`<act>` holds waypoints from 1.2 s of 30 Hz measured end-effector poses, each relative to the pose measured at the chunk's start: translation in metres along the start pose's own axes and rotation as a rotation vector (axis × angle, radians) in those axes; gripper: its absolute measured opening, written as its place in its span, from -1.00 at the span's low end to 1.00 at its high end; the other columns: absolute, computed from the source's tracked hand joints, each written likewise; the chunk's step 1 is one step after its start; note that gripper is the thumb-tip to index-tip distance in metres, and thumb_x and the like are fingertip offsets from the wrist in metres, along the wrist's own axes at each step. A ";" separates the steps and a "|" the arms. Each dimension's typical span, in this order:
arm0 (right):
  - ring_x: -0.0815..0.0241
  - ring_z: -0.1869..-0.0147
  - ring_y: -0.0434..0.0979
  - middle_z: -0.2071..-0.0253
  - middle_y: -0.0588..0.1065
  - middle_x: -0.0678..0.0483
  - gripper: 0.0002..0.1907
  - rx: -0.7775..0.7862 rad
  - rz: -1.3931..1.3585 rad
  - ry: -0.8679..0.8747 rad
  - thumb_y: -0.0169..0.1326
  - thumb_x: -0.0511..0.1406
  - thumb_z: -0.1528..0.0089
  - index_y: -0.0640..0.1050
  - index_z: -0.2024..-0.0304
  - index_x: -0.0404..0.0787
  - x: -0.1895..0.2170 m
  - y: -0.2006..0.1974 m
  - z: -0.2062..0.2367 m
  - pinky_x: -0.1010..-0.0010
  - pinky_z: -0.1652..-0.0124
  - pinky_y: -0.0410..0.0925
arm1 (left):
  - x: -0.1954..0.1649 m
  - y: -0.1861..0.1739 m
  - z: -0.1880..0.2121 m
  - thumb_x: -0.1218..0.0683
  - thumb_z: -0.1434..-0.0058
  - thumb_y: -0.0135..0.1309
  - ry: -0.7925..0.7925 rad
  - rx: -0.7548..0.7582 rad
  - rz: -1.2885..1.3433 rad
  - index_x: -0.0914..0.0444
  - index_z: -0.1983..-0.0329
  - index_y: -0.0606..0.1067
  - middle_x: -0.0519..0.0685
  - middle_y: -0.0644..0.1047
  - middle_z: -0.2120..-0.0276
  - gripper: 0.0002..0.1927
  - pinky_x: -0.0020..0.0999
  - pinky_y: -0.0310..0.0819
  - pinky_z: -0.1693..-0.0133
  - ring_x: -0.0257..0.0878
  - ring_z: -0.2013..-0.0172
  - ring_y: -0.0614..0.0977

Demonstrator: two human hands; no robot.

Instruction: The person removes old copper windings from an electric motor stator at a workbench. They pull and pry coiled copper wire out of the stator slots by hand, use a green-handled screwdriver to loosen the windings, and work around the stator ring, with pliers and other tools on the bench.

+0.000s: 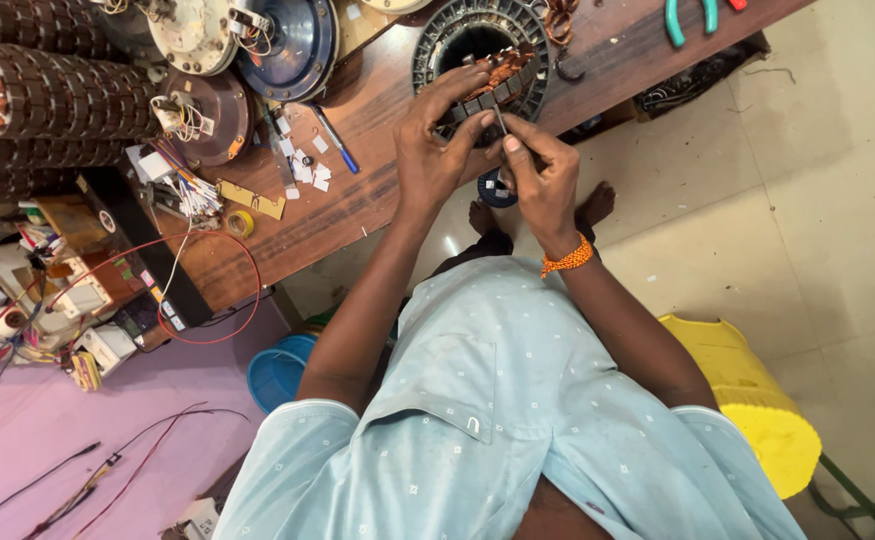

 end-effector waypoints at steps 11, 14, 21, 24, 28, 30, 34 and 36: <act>0.46 0.39 0.39 0.34 0.58 0.11 -0.74 0.022 0.277 -0.004 0.04 -0.40 -0.43 0.59 -0.14 -0.37 0.033 -0.005 -0.003 0.56 0.41 0.28 | 0.008 0.004 0.002 0.26 -0.22 0.31 -0.065 0.025 0.051 0.28 -0.12 0.58 0.02 0.61 -0.16 -0.61 -0.14 0.39 -0.37 -0.09 -0.30 0.55; 0.42 0.31 0.50 0.32 0.61 0.06 -0.75 0.009 0.366 -0.102 0.05 -0.44 -0.42 0.60 -0.12 -0.37 0.047 -0.001 -0.003 0.52 0.32 0.37 | 0.007 0.004 0.002 0.26 -0.22 0.30 -0.055 0.018 0.042 0.28 -0.12 0.57 0.02 0.60 -0.16 -0.61 -0.14 0.38 -0.38 -0.09 -0.31 0.55; 0.37 0.31 0.53 0.33 0.62 -0.01 -0.77 -0.057 0.400 -0.086 0.07 -0.46 -0.39 0.60 -0.08 -0.40 0.050 0.002 -0.005 0.48 0.31 0.38 | 0.009 0.006 0.000 0.27 -0.23 0.29 -0.072 0.021 0.077 0.30 -0.12 0.56 0.03 0.60 -0.18 -0.62 -0.14 0.37 -0.38 -0.09 -0.32 0.53; 0.37 0.30 0.55 0.32 0.63 -0.01 -0.77 -0.075 0.422 -0.091 0.07 -0.45 -0.39 0.60 -0.08 -0.41 0.046 0.002 -0.003 0.47 0.30 0.39 | 0.008 0.006 0.000 0.26 -0.22 0.30 -0.073 0.026 0.066 0.30 -0.12 0.56 0.03 0.60 -0.18 -0.61 -0.14 0.38 -0.38 -0.09 -0.32 0.53; 0.39 0.30 0.53 0.28 0.60 0.00 -0.78 -0.097 0.396 -0.108 0.09 -0.40 -0.43 0.60 -0.08 -0.40 0.036 0.000 -0.002 0.51 0.32 0.37 | 0.005 0.005 -0.002 0.24 -0.22 0.32 -0.062 0.030 0.046 0.29 -0.13 0.56 0.02 0.60 -0.17 -0.60 -0.14 0.38 -0.38 -0.09 -0.32 0.53; 0.41 0.39 0.41 0.35 0.54 0.03 -0.75 -0.094 0.233 0.036 0.08 -0.36 -0.44 0.62 -0.09 -0.40 0.019 -0.003 -0.004 0.53 0.41 0.28 | 0.005 0.005 -0.001 0.23 -0.21 0.32 -0.067 0.029 0.038 0.28 -0.13 0.56 0.02 0.59 -0.18 -0.60 -0.14 0.39 -0.37 -0.08 -0.32 0.53; 0.43 0.41 0.46 0.28 0.57 0.06 -0.68 0.074 0.058 0.056 0.01 -0.25 -0.46 0.56 -0.09 -0.40 0.013 0.001 -0.005 0.57 0.42 0.33 | 0.007 0.005 0.001 0.21 -0.22 0.32 -0.093 0.009 0.030 0.26 -0.14 0.57 -0.01 0.60 -0.17 -0.60 -0.13 0.39 -0.37 -0.07 -0.32 0.53; 0.46 0.52 0.40 0.31 0.59 0.08 -0.63 0.153 -0.010 0.140 -0.04 -0.20 -0.44 0.53 -0.09 -0.38 0.007 0.003 -0.005 0.59 0.50 0.28 | 0.008 0.005 0.001 0.20 -0.23 0.32 -0.074 0.038 0.011 0.24 -0.16 0.57 -0.02 0.59 -0.18 -0.59 -0.13 0.37 -0.37 -0.08 -0.32 0.54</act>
Point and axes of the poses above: each hand's wrist, its own z-axis away from the middle knuckle, its own y-axis out of the palm, x = y × z, the point moved 8 cm from there along -z, towards the middle knuckle
